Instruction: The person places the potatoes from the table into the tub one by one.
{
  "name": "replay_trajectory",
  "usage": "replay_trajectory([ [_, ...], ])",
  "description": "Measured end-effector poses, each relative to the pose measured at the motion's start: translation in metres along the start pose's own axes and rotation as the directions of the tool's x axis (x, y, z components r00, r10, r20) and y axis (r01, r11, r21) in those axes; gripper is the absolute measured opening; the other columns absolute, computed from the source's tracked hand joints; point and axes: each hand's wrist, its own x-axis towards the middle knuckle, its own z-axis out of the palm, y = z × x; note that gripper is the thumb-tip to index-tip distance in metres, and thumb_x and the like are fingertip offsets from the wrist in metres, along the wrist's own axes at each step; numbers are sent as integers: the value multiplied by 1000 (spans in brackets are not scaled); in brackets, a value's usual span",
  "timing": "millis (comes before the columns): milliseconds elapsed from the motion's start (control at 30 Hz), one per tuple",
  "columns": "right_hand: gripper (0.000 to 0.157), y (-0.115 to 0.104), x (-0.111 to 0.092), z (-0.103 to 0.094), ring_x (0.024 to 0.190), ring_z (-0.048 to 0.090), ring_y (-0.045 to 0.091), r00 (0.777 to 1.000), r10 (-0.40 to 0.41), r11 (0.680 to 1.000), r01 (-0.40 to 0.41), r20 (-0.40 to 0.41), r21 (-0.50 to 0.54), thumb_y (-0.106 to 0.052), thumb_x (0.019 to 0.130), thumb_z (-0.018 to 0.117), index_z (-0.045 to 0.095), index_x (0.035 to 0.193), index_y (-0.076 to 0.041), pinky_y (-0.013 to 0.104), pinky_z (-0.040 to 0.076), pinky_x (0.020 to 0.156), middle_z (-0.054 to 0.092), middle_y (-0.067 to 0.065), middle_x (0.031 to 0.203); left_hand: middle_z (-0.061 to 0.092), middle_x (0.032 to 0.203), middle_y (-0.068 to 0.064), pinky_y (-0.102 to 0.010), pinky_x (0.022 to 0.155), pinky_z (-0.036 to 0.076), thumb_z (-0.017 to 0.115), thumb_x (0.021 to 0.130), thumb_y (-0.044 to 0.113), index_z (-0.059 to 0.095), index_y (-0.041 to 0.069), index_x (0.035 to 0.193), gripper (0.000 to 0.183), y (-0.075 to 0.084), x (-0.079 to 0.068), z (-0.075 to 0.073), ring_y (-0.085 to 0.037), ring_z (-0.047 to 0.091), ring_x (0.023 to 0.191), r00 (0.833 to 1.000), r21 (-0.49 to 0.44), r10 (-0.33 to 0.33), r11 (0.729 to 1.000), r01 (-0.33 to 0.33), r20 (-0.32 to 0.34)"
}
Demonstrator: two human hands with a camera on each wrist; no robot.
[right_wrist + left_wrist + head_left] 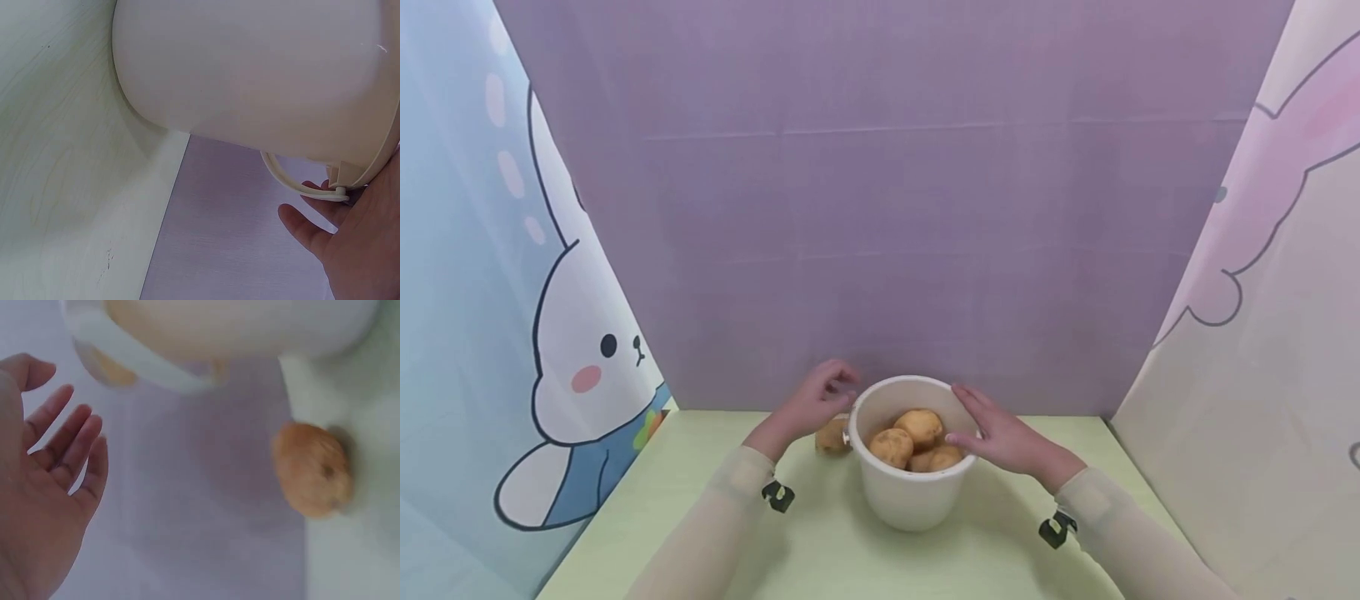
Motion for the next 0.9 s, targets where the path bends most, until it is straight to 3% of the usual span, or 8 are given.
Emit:
replay_trajectory([
  [167, 96, -1, -1, -1, 159, 34, 51, 1000, 29, 999, -29, 13, 16, -58, 107, 66, 24, 175, -4, 73, 38, 119, 26, 24, 179, 70, 127, -14, -53, 100, 59, 69, 103, 5, 71, -3, 127, 25, -38, -8, 2, -37, 66, 120, 994, 31, -94, 995, 96, -47],
  [367, 95, -1, 0, -1, 157, 37, 51, 1000, 22, 1000, -23, 10, 11, -57, 107, 65, 25, 175, -3, 73, 40, 118, 28, 24, 178, 64, 143, -19, -64, 110, 51, 78, 101, 16, 66, -2, 141, 45, -68, -21, 16, -46, 60, 135, 982, 117, -175, 979, 167, 64],
  [633, 97, -1, 0, -1, 156, 40, 49, 999, 33, 999, -33, 12, 16, -59, 107, 66, 23, 176, -7, 72, 41, 118, 26, 21, 179, 60, 151, -15, -64, 120, 43, 85, 97, 31, 65, 4, 148, 60, -81, -25, 28, -43, 53, 145, 972, 56, -217, 975, 213, 89],
  [900, 97, 0, 0, 1, 158, 36, 48, 999, 31, 999, -31, 12, 29, -59, 106, 66, 24, 176, -6, 72, 39, 119, 26, 21, 179, 57, 156, -16, -65, 122, 39, 89, 92, 29, 61, 6, 154, 71, -93, -30, 37, -41, 50, 149, 966, 22, -249, 968, 248, 72],
])
